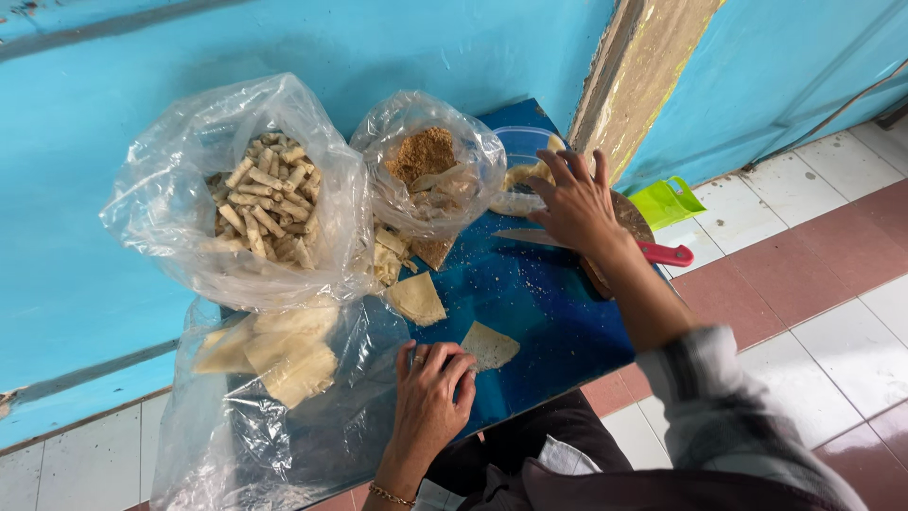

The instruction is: The person sits at a small blue table and wraps pieces of flat dough by hand around pinches of brown filling taken from a plastic bag, folding and pinching the dough closed over the filling and setting the wrapped pieces on the table. A bag of already rolled dough sticks and a knife on a wooden board sit nearby.

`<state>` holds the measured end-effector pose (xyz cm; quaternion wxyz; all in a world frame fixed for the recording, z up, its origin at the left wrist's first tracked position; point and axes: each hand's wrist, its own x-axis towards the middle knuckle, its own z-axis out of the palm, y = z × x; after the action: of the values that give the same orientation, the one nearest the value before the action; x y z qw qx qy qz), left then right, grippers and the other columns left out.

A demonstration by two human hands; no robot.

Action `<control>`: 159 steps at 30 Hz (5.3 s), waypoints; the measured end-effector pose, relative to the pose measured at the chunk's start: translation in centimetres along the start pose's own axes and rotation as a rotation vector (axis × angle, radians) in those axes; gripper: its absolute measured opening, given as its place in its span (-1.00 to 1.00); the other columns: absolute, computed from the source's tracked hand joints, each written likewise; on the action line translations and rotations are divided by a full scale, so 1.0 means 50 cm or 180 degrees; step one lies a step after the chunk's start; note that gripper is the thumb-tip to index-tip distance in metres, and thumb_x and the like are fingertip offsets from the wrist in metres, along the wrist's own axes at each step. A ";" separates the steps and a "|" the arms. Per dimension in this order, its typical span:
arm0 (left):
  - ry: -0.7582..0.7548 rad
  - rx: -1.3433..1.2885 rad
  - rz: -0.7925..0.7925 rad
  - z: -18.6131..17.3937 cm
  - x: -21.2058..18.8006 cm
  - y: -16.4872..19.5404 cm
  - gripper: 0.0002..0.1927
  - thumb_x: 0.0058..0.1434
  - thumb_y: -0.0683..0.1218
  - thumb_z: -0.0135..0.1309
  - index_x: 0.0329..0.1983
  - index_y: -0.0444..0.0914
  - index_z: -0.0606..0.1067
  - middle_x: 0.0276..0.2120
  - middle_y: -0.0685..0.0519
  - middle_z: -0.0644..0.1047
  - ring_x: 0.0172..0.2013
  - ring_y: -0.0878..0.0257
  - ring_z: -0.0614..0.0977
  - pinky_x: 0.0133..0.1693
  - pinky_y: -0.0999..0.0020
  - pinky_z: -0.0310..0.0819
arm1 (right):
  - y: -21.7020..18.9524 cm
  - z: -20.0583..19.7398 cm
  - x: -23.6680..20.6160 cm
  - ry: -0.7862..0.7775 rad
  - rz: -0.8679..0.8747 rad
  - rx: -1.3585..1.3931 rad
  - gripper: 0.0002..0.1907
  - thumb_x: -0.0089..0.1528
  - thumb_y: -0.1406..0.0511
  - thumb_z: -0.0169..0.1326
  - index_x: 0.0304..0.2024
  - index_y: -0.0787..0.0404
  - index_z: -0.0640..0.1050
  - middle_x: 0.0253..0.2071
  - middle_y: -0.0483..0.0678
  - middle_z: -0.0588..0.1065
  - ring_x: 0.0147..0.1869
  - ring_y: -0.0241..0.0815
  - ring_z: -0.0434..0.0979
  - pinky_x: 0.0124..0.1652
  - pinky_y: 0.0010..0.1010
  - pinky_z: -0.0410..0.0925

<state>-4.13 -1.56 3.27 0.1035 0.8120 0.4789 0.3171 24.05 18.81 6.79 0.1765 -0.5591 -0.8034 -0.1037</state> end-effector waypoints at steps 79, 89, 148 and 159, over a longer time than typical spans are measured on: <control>0.0233 0.0062 0.0235 0.021 -0.014 -0.013 -0.81 0.20 -0.14 0.17 -0.12 -0.23 0.63 -0.22 0.10 0.51 -0.16 0.16 0.54 0.20 -0.04 0.22 | -0.206 -0.028 -0.270 -0.0514 -0.1396 -0.0201 -0.35 0.15 0.27 0.13 0.33 -0.12 0.40 0.52 -0.12 0.11 0.56 0.00 0.05 0.42 0.22 -0.15; 0.0208 0.0109 0.0248 0.021 -0.015 -0.014 -0.82 0.19 -0.13 0.17 -0.14 -0.23 0.63 -0.21 0.08 0.52 -0.14 0.13 0.54 0.20 -0.04 0.23 | -0.207 -0.015 -0.263 -0.0525 -0.1489 -0.0148 -0.33 0.18 0.28 0.10 0.37 -0.18 0.38 0.52 -0.14 0.11 0.54 -0.01 0.08 0.40 0.23 -0.09; 0.0129 -0.0392 0.0173 0.023 -0.019 -0.007 -0.87 0.22 -0.17 0.14 -0.18 -0.27 0.58 -0.20 -0.02 0.53 -0.13 0.06 0.56 0.16 -0.09 0.25 | -0.200 0.198 0.340 -0.0931 -0.0998 -0.1338 -0.90 0.24 0.28 0.17 -0.35 0.06 0.68 -0.34 -0.02 0.63 -0.17 -0.10 0.61 -0.07 -0.19 0.41; 0.0223 -0.0454 0.0143 0.010 -0.008 -0.004 -0.92 0.17 -0.20 0.15 -0.27 -0.27 0.59 -0.25 0.01 0.52 -0.18 0.05 0.55 0.13 -0.03 0.31 | -0.159 0.091 0.223 -0.0359 -0.0007 0.0657 -0.76 0.35 0.21 0.00 -0.26 0.19 0.61 -0.49 0.06 0.57 -0.43 0.03 0.61 -0.35 -0.05 0.45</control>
<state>-4.11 -1.73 2.61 0.1371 0.8015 0.4402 0.3809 12.39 27.27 7.34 0.1876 -0.5420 -0.8191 0.0111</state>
